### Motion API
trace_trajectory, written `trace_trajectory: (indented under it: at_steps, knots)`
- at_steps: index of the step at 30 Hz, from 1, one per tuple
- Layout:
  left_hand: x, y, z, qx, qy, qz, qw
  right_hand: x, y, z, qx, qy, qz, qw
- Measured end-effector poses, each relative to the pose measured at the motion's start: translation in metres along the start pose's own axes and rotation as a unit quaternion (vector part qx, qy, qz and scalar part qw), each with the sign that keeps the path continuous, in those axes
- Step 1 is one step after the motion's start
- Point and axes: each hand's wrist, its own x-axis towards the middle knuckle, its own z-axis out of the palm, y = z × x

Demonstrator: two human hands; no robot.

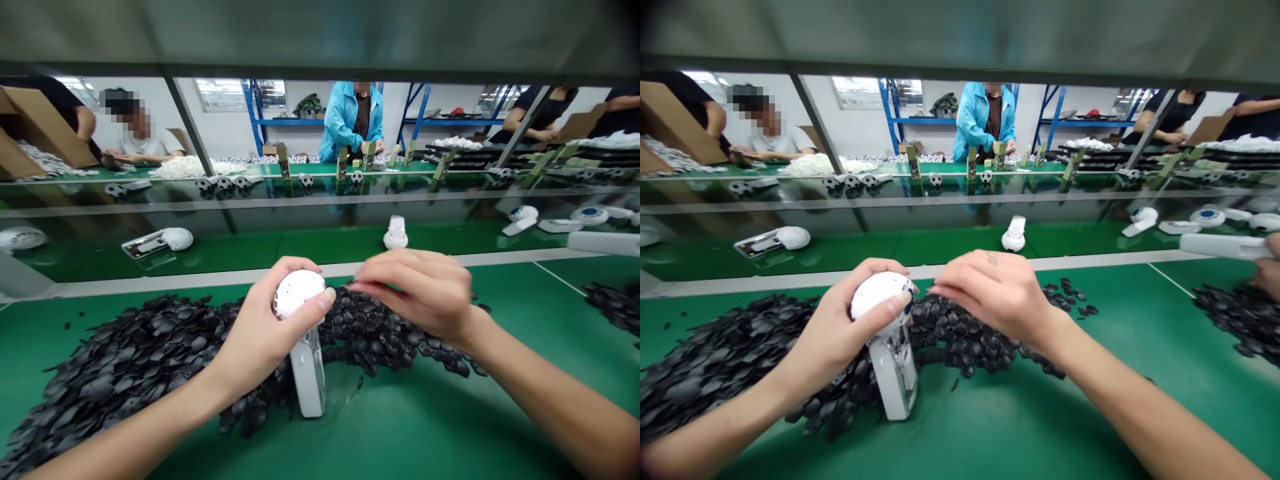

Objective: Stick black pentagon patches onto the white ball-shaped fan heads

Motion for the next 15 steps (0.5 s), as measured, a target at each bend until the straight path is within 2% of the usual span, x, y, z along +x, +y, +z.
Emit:
trace_trajectory:
  at_steps: [1,2,5,8,11,15]
  knots:
    - [0.001,0.0,0.0,-0.005,-0.001,-0.007,1.0,0.002,-0.004,-0.007,-0.015,0.029,-0.06,0.998]
    - [0.002,-0.001,0.0,-0.007,-0.003,-0.011,1.0,0.004,-0.009,-0.015,-0.031,0.026,-0.094,0.995]
    - [0.003,-0.003,0.0,-0.006,-0.002,-0.013,1.0,0.006,-0.021,-0.034,-0.068,-0.021,-0.125,0.99]
    - [0.003,-0.004,-0.001,-0.013,-0.005,-0.024,1.0,0.007,-0.027,-0.046,-0.081,-0.042,-0.135,0.987]
    - [0.005,-0.005,-0.002,-0.041,-0.01,-0.044,0.998,0.006,-0.024,-0.045,-0.081,-0.045,-0.135,0.987]
    - [0.009,-0.007,-0.004,-0.046,-0.027,-0.047,0.997,0.006,-0.014,-0.028,-0.068,0.028,-0.122,0.99]
